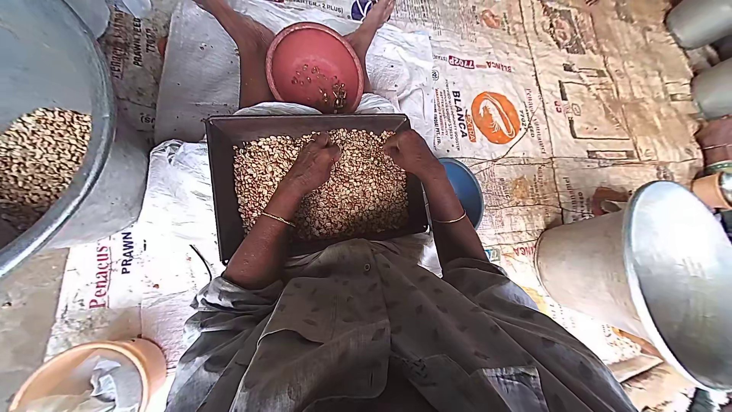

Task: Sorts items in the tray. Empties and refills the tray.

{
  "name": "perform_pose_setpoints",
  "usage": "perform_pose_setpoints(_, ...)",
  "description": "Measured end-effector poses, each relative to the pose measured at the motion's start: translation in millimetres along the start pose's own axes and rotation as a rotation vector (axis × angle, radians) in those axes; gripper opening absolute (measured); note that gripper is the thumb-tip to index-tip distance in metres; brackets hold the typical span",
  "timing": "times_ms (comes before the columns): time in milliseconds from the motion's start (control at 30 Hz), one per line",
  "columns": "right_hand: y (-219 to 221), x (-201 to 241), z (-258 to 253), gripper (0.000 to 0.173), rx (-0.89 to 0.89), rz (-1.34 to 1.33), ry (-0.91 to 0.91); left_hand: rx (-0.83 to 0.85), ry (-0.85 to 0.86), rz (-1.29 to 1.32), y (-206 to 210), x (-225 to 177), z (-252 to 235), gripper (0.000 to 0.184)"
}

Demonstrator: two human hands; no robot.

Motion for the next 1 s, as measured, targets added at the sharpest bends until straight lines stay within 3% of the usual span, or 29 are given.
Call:
perform_pose_setpoints(67,-18.3,6.7,-11.7,0.034,-0.380,-0.243,-0.069,-0.002,0.005,0.005,-0.4,-0.7,-0.5,0.018)
perform_pose_setpoints(133,-34.4,13.4,-25.4,0.043,-0.532,-0.435,-0.023,-0.002,0.001,0.006,0.2,0.3,-0.5,0.018)
perform_pose_setpoints(167,-35.7,13.0,-29.7,0.035,-0.546,-0.421,0.045,0.003,-0.002,0.005,0.2,0.2,0.2,0.018)
perform_pose_setpoints(233,-27.4,6.3,-37.3,0.023,-0.335,-0.224,0.201,0.007,-0.005,-0.002,-0.8,0.1,-0.4,0.018)
perform_pose_setpoints(300,-5.7,1.3,-40.1,0.024,-0.057,-0.007,0.287,0.018,-0.009,0.002,-1.4,-0.2,-1.1,0.019)
perform_pose_setpoints(367,16.9,0.7,-37.3,0.026,0.058,0.140,0.334,0.025,-0.009,-0.002,-1.7,-0.5,-1.0,0.019)
perform_pose_setpoints(700,32.7,7.8,-34.1,0.027,0.096,0.299,0.270,0.043,-0.027,0.000,-3.2,-2.0,-0.4,0.020)
perform_pose_setpoints(1000,20.1,9.0,-31.3,0.029,0.075,0.211,0.280,0.039,-0.066,0.012,-7.6,-2.7,0.8,0.020)
Point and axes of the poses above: each hand's wrist, its own z-axis away from the middle knuckle, its own y-axis out of the palm, x = y × z, the point moved 2 cm from there along -z, towards the middle knuckle, and after that the axes turned 4 degrees about z, right-handed, at the moved point
